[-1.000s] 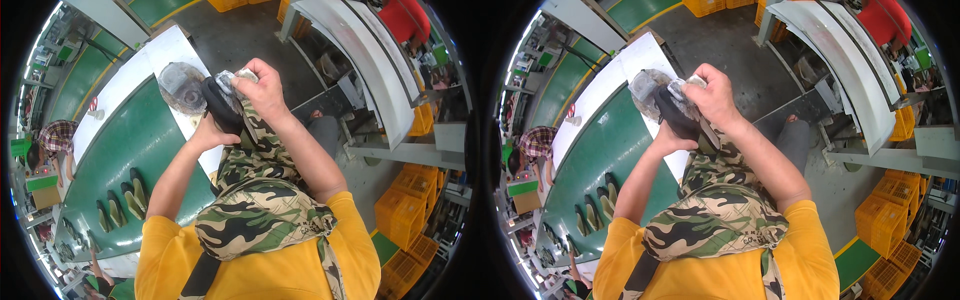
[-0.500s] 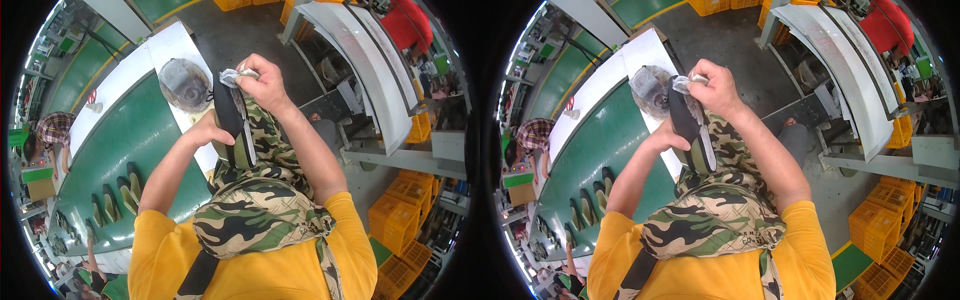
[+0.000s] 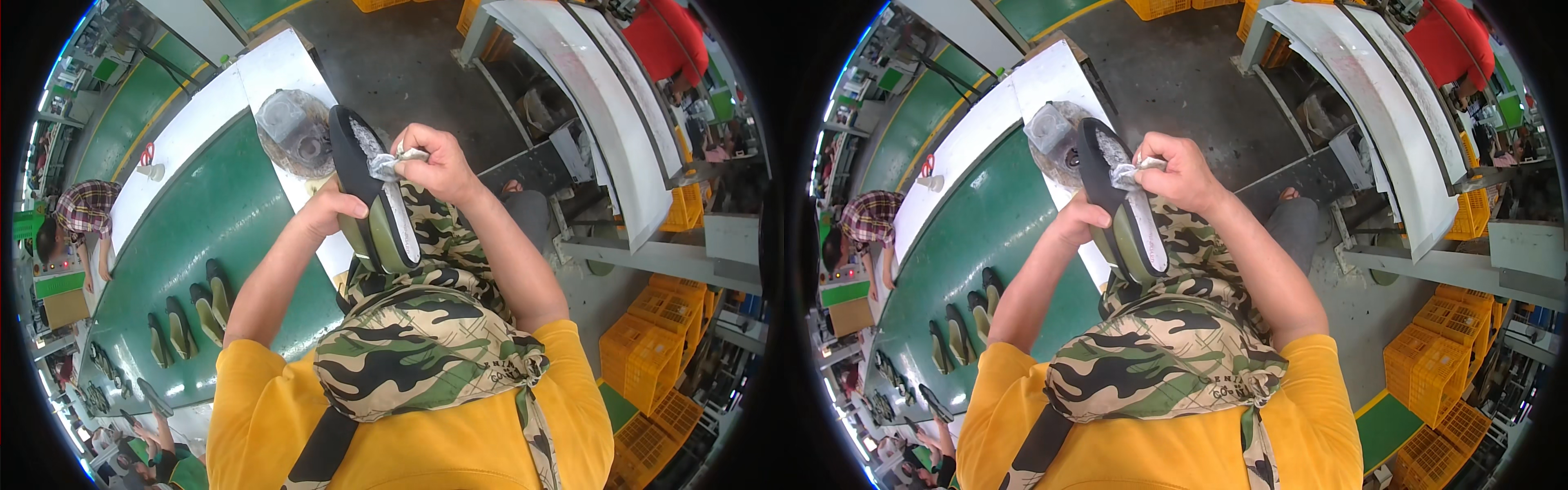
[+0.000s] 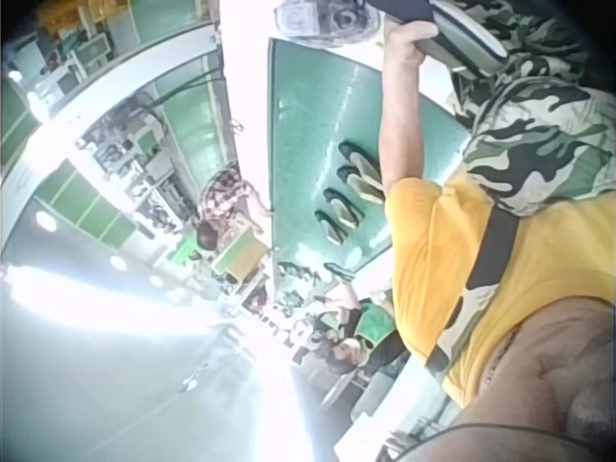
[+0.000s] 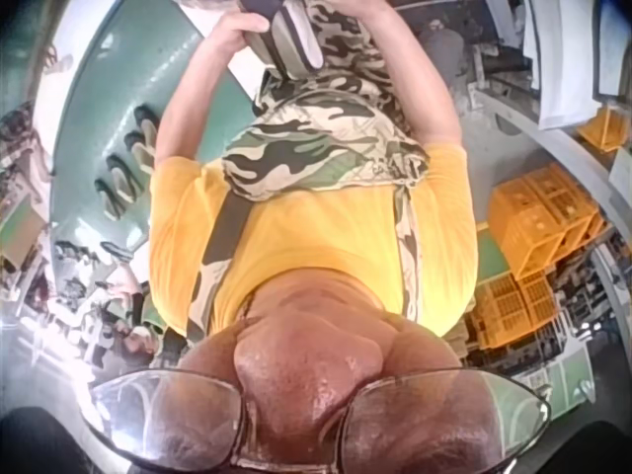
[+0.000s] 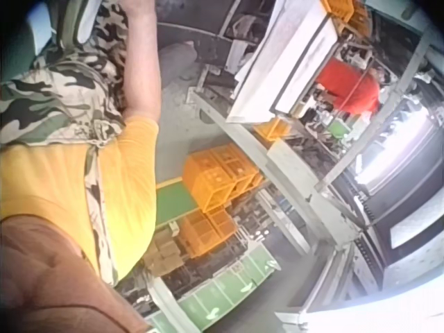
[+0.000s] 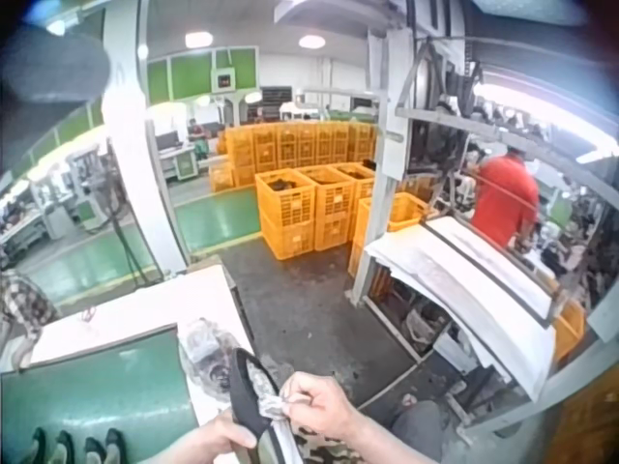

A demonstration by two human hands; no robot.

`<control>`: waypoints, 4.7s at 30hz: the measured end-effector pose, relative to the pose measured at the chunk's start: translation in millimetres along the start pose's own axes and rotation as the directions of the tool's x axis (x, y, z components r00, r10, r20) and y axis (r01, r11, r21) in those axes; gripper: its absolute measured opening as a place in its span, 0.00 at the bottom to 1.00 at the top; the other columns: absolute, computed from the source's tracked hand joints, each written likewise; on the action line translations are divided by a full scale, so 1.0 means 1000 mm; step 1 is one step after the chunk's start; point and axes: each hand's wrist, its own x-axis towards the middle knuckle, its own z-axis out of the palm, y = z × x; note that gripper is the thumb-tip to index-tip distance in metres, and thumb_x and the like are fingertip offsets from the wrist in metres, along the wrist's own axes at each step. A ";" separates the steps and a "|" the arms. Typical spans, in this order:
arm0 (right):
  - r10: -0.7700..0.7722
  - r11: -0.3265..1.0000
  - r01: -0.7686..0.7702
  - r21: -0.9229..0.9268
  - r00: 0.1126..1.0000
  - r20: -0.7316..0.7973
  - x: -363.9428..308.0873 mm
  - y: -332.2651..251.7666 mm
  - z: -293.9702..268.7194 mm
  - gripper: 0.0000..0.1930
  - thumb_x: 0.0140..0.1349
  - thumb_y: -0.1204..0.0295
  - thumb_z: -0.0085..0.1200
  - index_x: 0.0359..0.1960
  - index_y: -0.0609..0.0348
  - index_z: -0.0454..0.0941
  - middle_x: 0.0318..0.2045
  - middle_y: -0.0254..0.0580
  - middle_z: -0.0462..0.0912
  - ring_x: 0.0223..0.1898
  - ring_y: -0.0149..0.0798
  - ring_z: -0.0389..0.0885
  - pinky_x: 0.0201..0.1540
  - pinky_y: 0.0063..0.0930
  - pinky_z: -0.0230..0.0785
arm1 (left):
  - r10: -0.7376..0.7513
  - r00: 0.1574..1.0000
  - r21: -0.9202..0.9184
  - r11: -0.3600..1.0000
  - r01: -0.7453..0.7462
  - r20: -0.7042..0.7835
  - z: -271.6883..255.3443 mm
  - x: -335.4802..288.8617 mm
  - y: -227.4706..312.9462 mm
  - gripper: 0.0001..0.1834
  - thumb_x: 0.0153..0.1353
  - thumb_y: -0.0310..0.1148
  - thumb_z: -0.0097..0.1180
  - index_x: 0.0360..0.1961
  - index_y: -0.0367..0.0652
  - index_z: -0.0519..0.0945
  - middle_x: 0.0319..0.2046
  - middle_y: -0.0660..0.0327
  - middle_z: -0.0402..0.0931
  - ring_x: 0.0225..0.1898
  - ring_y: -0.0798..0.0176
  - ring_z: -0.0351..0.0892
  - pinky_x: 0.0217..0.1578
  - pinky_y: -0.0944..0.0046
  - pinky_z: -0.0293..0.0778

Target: Applying primer or glue to shoe soles and placing them on a conveyor belt in a factory setting.

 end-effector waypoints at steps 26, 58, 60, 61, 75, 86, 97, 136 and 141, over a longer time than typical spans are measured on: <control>0.135 0.987 -0.129 -0.093 0.989 0.057 -0.052 0.006 -0.034 0.04 0.48 0.77 0.55 0.24 0.62 0.71 0.24 0.35 0.76 0.26 0.26 0.70 0.29 0.23 0.62 | 0.192 0.935 -0.122 0.964 -0.237 -0.298 -0.011 0.000 -0.012 0.28 0.45 0.31 0.61 0.50 0.32 0.74 0.43 0.53 0.79 0.45 0.55 0.80 0.51 0.58 0.75; 0.346 0.934 -0.356 0.037 0.871 -0.349 -0.064 0.037 -0.057 0.06 0.48 0.75 0.55 0.22 0.61 0.70 0.18 0.27 0.71 0.22 0.21 0.66 0.23 0.21 0.56 | 0.439 0.810 0.242 0.897 -0.370 -0.389 0.044 0.043 -0.011 0.25 0.44 0.25 0.63 0.47 0.36 0.74 0.40 0.60 0.77 0.43 0.61 0.77 0.48 0.62 0.72; 0.343 0.932 -0.361 0.026 0.858 -0.384 -0.059 0.035 -0.056 0.06 0.48 0.74 0.55 0.22 0.61 0.70 0.17 0.28 0.71 0.21 0.21 0.66 0.23 0.21 0.57 | 0.455 0.805 0.333 0.880 -0.339 -0.382 0.049 0.048 -0.014 0.24 0.43 0.25 0.65 0.45 0.37 0.75 0.39 0.61 0.76 0.41 0.63 0.76 0.47 0.64 0.71; 0.343 0.933 -0.356 0.043 0.850 -0.401 -0.058 0.035 -0.058 0.06 0.48 0.74 0.55 0.22 0.61 0.71 0.17 0.28 0.71 0.22 0.22 0.67 0.23 0.22 0.58 | 0.463 0.809 0.380 0.866 -0.326 -0.362 0.052 0.054 -0.013 0.23 0.43 0.26 0.65 0.44 0.37 0.75 0.38 0.62 0.76 0.40 0.63 0.75 0.47 0.64 0.71; 0.408 0.701 0.303 0.645 0.571 -0.712 -0.147 0.094 -0.117 0.04 0.52 0.78 0.55 0.26 0.56 0.72 0.23 0.30 0.73 0.25 0.27 0.72 0.28 0.24 0.64 | 0.368 0.915 0.373 0.882 -0.288 -0.163 0.082 0.100 -0.012 0.29 0.43 0.24 0.61 0.51 0.34 0.72 0.45 0.57 0.73 0.46 0.59 0.75 0.54 0.59 0.70; 0.545 0.556 0.219 0.802 0.632 -0.551 -0.188 0.174 -0.121 0.04 0.54 0.74 0.54 0.28 0.52 0.70 0.28 0.39 0.81 0.30 0.38 0.82 0.27 0.38 0.74 | 0.389 0.880 0.318 0.900 -0.299 -0.273 0.082 0.110 -0.006 0.24 0.40 0.25 0.63 0.43 0.39 0.75 0.38 0.63 0.75 0.41 0.63 0.75 0.47 0.64 0.71; 0.557 0.636 0.170 0.753 0.574 -0.600 -0.192 0.212 -0.118 0.07 0.52 0.82 0.54 0.23 0.56 0.71 0.22 0.34 0.74 0.24 0.30 0.75 0.27 0.25 0.66 | 0.317 0.925 0.389 0.895 -0.219 -0.209 0.107 0.140 -0.007 0.26 0.40 0.22 0.64 0.46 0.36 0.74 0.39 0.60 0.76 0.40 0.61 0.77 0.45 0.63 0.73; 0.504 0.552 0.234 0.800 0.671 -0.544 -0.183 0.204 -0.128 0.06 0.51 0.77 0.57 0.25 0.55 0.72 0.20 0.31 0.73 0.21 0.26 0.70 0.24 0.23 0.59 | 0.549 0.412 0.605 -0.796 -0.009 0.727 0.635 0.319 0.398 0.25 0.44 0.37 0.70 0.44 0.38 0.81 0.33 0.53 0.83 0.37 0.64 0.82 0.42 0.62 0.76; 0.508 0.537 0.240 0.809 0.673 -0.537 -0.184 0.194 -0.134 0.05 0.51 0.77 0.57 0.25 0.55 0.72 0.20 0.30 0.73 0.22 0.26 0.70 0.24 0.23 0.59 | 0.536 0.339 0.603 -0.788 -0.127 0.773 0.629 0.363 0.393 0.23 0.51 0.45 0.65 0.46 0.44 0.83 0.38 0.50 0.83 0.40 0.62 0.84 0.43 0.62 0.76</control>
